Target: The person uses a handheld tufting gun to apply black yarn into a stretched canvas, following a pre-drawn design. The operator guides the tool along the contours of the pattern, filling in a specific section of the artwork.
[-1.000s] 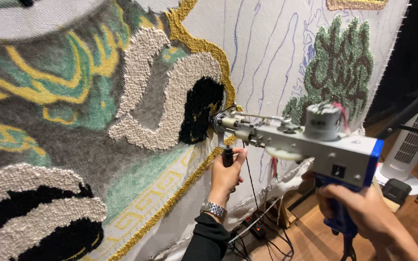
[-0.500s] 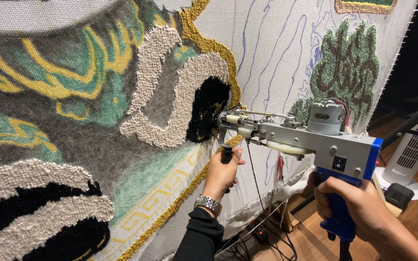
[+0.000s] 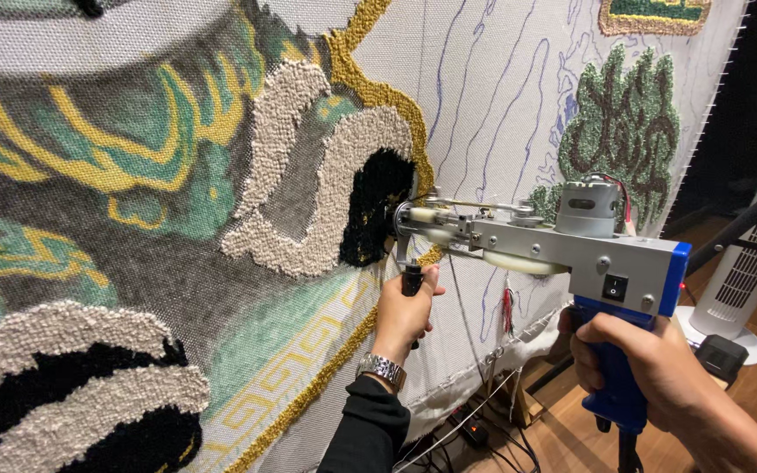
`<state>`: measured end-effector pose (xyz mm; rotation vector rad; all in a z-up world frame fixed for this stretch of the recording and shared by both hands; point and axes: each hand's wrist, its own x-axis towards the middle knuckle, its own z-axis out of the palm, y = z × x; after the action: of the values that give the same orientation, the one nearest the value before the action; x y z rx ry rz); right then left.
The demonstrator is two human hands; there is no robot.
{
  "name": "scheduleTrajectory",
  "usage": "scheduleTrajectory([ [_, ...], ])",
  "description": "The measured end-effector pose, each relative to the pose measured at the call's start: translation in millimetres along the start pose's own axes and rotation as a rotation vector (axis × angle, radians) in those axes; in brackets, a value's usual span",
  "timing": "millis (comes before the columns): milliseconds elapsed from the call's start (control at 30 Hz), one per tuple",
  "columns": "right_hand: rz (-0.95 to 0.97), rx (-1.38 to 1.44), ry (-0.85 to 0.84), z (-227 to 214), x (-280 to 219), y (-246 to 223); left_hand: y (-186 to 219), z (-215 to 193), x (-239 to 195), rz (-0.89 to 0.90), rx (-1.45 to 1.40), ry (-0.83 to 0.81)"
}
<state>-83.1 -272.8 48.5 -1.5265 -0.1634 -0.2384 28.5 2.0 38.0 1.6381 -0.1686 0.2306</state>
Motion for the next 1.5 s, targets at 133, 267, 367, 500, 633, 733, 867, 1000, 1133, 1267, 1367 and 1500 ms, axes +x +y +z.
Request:
scheduleTrajectory([
  [133, 0.034, 0.005, 0.021, -0.2, 0.8, -4.6, 5.0, -0.1, 2.9, -0.001, -0.014, 0.001],
  [267, -0.003, 0.027, -0.022, 9.1, -3.0, -17.7, 7.5, 0.0, 3.6, 0.021, -0.018, -0.004],
  [367, 0.051, 0.003, 0.040, 20.4, -7.2, -30.1, 7.6, 1.4, 5.6, 0.010, -0.025, 0.003],
  [500, 0.069, -0.007, 0.044, 20.4, -6.4, -30.8, 6.7, 2.7, 7.1, 0.015, -0.016, 0.010],
  [633, -0.018, 0.053, -0.059, 7.7, 1.2, -19.6, 7.8, 3.8, 8.4, 0.030, -0.029, 0.018],
  [733, 0.026, 0.032, -0.002, 9.2, -0.5, -19.9, 8.6, 5.5, 9.8, 0.043, -0.029, 0.020],
  [867, 0.032, 0.019, 0.023, 10.6, -0.6, -22.0, 11.9, 4.5, 10.0, 0.032, -0.048, 0.012],
  [1000, 0.009, 0.058, -0.021, 3.1, 1.8, -14.8, 13.9, 4.3, 9.6, 0.010, -0.045, 0.010],
  [1133, -0.005, 0.044, -0.024, 2.1, 5.0, -14.0, 11.3, 5.1, 14.2, 0.054, -0.068, 0.013],
  [1267, 0.020, 0.052, -0.009, 1.7, 4.2, -14.3, 10.4, 6.2, 13.7, 0.054, -0.074, 0.009],
  [1367, 0.017, 0.067, -0.018, 1.4, 4.3, -14.7, 12.4, 5.2, 13.1, 0.029, -0.031, 0.013],
  [1500, 0.026, 0.058, -0.017, 1.8, 3.0, -15.3, 13.5, 5.1, 13.5, 0.063, -0.057, 0.015],
])
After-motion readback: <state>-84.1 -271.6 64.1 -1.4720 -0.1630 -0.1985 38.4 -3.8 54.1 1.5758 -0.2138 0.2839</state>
